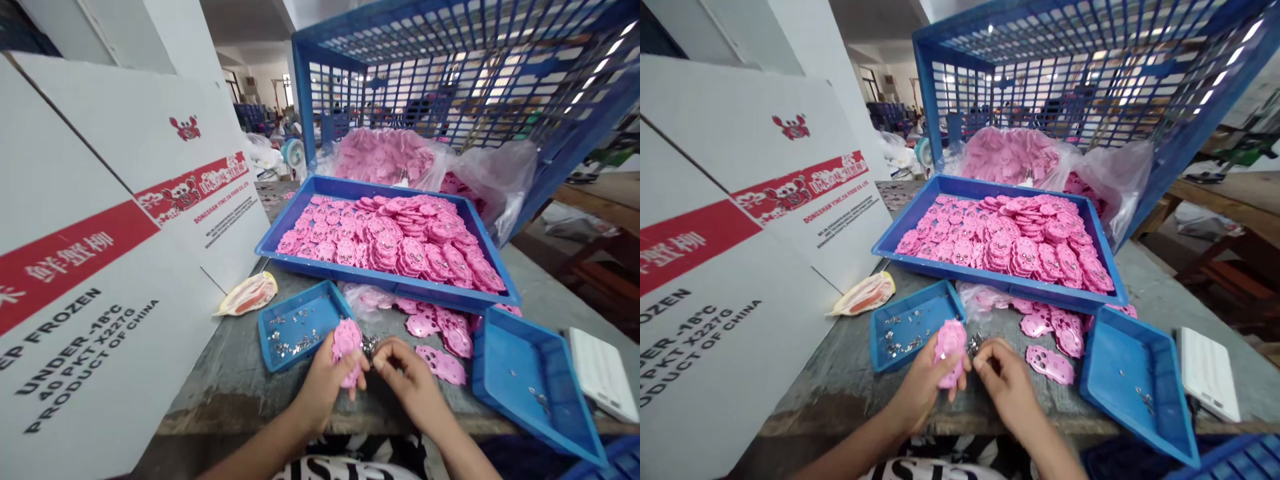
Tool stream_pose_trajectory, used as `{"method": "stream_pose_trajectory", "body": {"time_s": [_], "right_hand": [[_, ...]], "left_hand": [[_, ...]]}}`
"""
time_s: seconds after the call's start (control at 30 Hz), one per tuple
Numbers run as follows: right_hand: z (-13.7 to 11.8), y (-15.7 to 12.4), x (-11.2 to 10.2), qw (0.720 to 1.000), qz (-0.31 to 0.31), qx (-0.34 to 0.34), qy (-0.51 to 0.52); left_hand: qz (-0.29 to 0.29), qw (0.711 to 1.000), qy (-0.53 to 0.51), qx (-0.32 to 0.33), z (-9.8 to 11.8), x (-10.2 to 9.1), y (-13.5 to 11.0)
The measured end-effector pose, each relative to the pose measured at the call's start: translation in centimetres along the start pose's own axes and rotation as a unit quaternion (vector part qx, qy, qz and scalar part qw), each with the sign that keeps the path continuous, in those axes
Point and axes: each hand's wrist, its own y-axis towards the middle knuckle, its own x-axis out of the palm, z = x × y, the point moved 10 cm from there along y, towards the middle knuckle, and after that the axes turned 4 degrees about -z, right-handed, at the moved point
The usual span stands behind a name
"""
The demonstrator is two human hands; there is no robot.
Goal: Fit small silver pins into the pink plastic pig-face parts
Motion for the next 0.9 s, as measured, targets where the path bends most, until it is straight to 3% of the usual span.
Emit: {"method": "stream_pose_trajectory", "body": {"time_s": [0.13, 0.23, 0.37, 0.63, 0.9], "right_hand": [[1.2, 0.6, -2.4, 0.984, 0.107, 0.055, 0.135], [1.2, 1.3, -2.3, 0.970, 0.134, 0.062, 0.193], [0.9, 2.2, -1.2, 0.968, 0.112, 0.064, 0.214], [-1.5, 3.3, -1.0, 0.996, 0.048, 0.022, 0.076], [-1.1, 3.4, -0.7, 0.997, 0.028, 0.037, 0.059]], "left_hand": [[-0.030, 0.991, -0.121, 0.040, 2.7, 1.6, 0.7], [-0.043, 0.984, -0.166, 0.040, 3.4, 2.4, 1.2], [-0.037, 0.980, -0.194, 0.024, 3.1, 2.7, 1.2], [-0.013, 0.977, -0.211, 0.008, 2.6, 2.1, 1.1], [0.000, 0.974, -0.225, -0.011, 2.2, 2.1, 1.1]]}}
